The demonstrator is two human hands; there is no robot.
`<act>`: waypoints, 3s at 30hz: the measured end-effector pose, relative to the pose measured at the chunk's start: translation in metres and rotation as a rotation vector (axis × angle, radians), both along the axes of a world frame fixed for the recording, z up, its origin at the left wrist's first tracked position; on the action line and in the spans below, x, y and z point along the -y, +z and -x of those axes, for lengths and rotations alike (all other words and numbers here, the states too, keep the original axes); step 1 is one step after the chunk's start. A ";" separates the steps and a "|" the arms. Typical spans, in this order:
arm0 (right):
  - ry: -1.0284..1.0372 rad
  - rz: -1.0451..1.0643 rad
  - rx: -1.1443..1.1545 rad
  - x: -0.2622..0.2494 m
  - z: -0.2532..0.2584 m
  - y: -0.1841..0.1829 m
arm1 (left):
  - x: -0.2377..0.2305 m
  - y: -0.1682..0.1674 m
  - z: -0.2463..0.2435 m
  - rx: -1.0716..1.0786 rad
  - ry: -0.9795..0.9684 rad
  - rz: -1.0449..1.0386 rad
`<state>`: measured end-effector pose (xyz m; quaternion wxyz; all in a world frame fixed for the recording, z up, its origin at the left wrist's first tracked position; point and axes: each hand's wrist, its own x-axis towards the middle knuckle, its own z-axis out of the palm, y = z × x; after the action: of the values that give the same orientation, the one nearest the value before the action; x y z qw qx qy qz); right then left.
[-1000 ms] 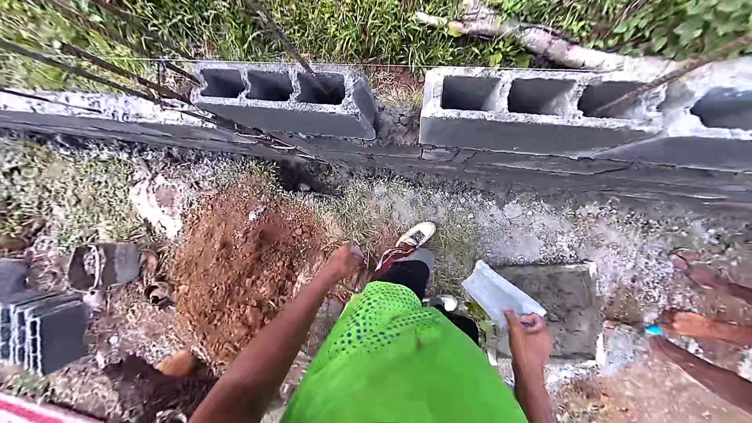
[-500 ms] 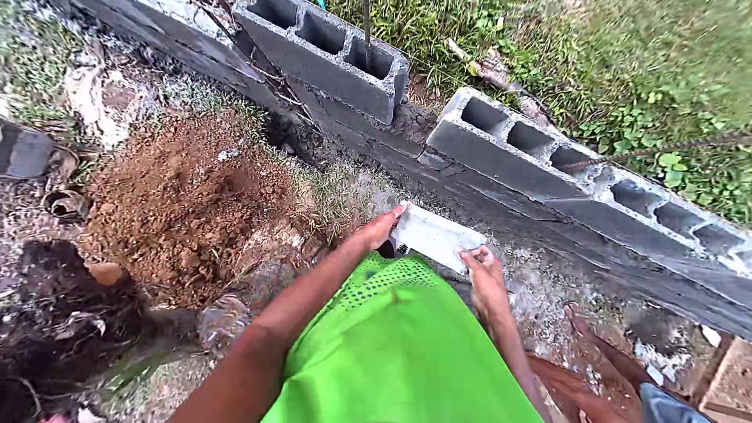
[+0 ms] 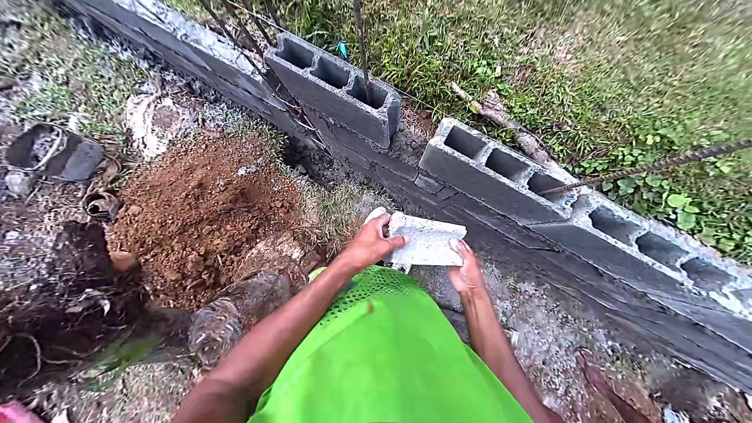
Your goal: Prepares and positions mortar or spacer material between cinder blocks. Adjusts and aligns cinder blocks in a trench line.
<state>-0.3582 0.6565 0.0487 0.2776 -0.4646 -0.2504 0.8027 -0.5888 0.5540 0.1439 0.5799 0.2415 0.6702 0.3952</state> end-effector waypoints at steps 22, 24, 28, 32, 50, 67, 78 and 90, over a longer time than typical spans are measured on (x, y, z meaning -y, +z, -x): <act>0.695 -0.516 0.809 -0.059 0.143 0.056 | -0.111 0.001 0.117 -0.841 -0.394 -0.180; 0.644 -0.518 0.813 -0.060 0.138 0.056 | -0.111 0.000 0.123 -0.890 -0.470 -0.288; 0.642 -0.518 0.785 -0.068 0.123 0.054 | -0.103 -0.008 0.127 -1.018 -0.655 -0.521; 0.696 -0.481 0.764 -0.073 0.114 0.049 | -0.096 -0.009 0.129 -1.022 -0.766 -0.507; 0.839 -0.628 0.680 -0.079 0.123 0.038 | -0.084 -0.020 0.129 -0.937 -1.361 -0.693; 0.989 -1.013 0.598 -0.033 0.120 0.047 | -0.069 -0.041 0.123 -0.892 -1.301 -0.733; 1.171 -1.282 0.619 -0.049 0.151 0.045 | -0.086 -0.004 0.143 -0.938 -1.153 -0.665; 0.649 -1.198 0.682 -0.040 0.188 0.056 | -0.118 0.035 0.175 -1.024 -1.106 -0.739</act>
<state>-0.5466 0.6961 0.1049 0.1394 -0.3600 -0.8393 0.3828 -0.7640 0.6720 0.1787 0.1978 0.8594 0.4629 0.0897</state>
